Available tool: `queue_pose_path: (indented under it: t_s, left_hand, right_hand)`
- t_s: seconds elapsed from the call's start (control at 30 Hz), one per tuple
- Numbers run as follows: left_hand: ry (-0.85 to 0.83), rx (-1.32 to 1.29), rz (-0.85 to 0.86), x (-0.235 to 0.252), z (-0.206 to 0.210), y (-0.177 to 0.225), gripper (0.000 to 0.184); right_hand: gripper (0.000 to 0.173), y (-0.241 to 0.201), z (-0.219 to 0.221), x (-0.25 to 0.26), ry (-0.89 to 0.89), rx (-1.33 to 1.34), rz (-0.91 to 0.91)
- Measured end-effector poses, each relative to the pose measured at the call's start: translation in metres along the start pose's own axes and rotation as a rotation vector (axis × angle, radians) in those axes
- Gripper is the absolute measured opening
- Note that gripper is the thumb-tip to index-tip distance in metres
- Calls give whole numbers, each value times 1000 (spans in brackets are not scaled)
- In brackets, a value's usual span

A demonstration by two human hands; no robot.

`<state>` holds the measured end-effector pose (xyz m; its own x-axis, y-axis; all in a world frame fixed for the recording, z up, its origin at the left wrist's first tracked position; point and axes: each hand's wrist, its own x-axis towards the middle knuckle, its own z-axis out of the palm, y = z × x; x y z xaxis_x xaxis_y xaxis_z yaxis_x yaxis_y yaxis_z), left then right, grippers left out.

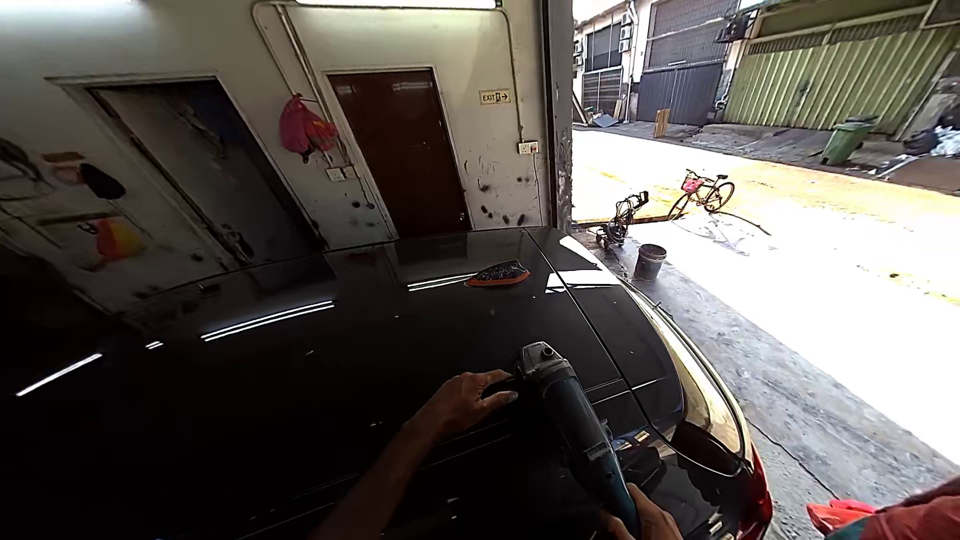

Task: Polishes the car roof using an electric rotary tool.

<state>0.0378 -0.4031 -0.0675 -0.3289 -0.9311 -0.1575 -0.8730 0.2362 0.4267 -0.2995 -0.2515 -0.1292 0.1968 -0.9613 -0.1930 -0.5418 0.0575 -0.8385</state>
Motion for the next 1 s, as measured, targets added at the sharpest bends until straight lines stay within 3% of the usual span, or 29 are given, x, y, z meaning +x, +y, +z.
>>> queue_pose_path:
  t_s: [0.37, 0.5, 0.63, 0.8, 1.0]
  left_hand:
    - [-12, 115, 141, 101, 10, 69, 49]
    - [7, 94, 146, 115, 21, 75, 50]
    - [24, 28, 105, 101, 38, 65, 53]
    - [37, 16, -2, 42, 44, 43, 62]
    - [212, -6, -43, 3, 59, 17, 62]
  right_hand:
    - [35, 47, -47, 29, 101, 86, 134]
    - [47, 61, -50, 36, 148, 39, 145]
    - [51, 65, -51, 31, 148, -68, 114]
    - [52, 55, -36, 16, 52, -125, 59]
    - [53, 56, -14, 18, 17, -141, 18]
